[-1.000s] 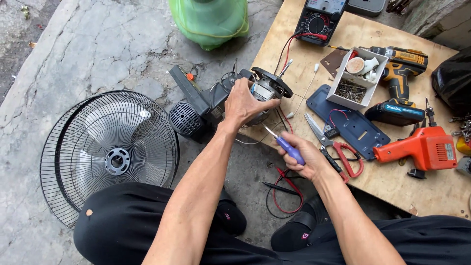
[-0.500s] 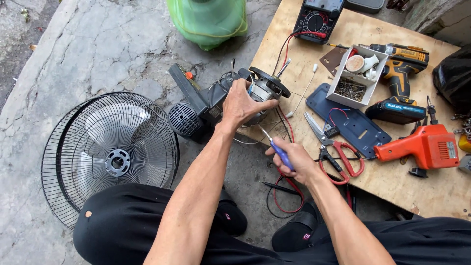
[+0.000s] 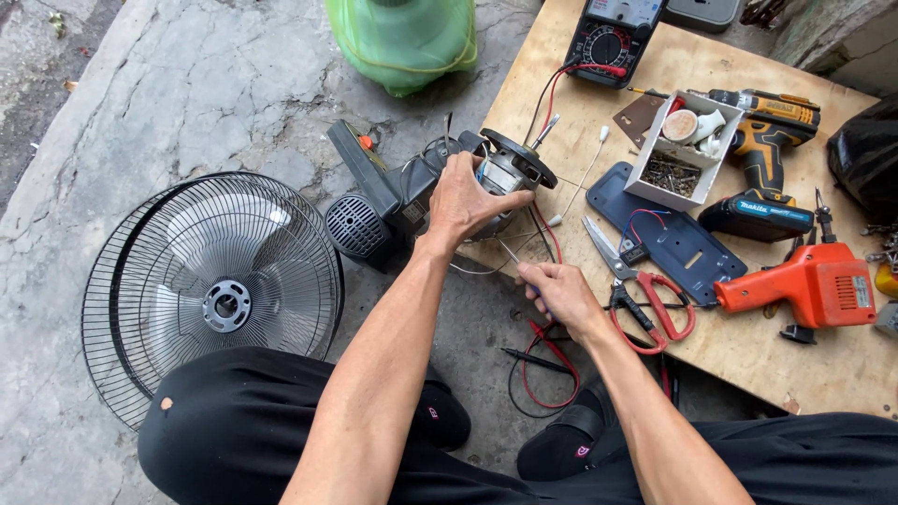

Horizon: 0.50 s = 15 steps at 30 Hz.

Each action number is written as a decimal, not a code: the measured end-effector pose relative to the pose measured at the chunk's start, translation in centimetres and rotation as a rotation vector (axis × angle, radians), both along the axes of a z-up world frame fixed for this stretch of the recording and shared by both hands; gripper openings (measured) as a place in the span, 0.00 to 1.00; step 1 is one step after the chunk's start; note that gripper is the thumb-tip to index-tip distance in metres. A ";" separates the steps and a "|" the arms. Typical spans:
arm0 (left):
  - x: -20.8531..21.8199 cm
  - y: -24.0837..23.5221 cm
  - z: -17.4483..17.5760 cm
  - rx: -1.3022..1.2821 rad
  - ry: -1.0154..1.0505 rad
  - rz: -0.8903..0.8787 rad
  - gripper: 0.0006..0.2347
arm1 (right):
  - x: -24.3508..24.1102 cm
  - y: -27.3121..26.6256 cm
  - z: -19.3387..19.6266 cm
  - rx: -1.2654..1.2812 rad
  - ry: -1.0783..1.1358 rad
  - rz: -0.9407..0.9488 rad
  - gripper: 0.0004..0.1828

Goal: The person sits on the floor and repairs a fan motor by using a screwdriver to remove screws and a small black component. They then use pliers to strip the ends of red and black wires and connect them to the motor terminals.

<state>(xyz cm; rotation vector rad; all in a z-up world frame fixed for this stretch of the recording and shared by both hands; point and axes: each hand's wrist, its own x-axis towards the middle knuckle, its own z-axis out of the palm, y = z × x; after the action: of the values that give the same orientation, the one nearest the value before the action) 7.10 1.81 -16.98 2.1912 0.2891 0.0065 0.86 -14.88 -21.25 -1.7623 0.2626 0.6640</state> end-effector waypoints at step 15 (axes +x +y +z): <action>0.0 0.1 0.1 -0.008 0.025 -0.001 0.33 | 0.8 -0.8 1.8 0.488 0.464 -0.113 0.20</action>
<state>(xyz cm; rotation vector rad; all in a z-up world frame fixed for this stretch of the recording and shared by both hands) 7.13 1.88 -16.90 2.1846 0.3024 -0.0228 1.64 -15.73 -19.42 -1.1079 0.4689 0.9608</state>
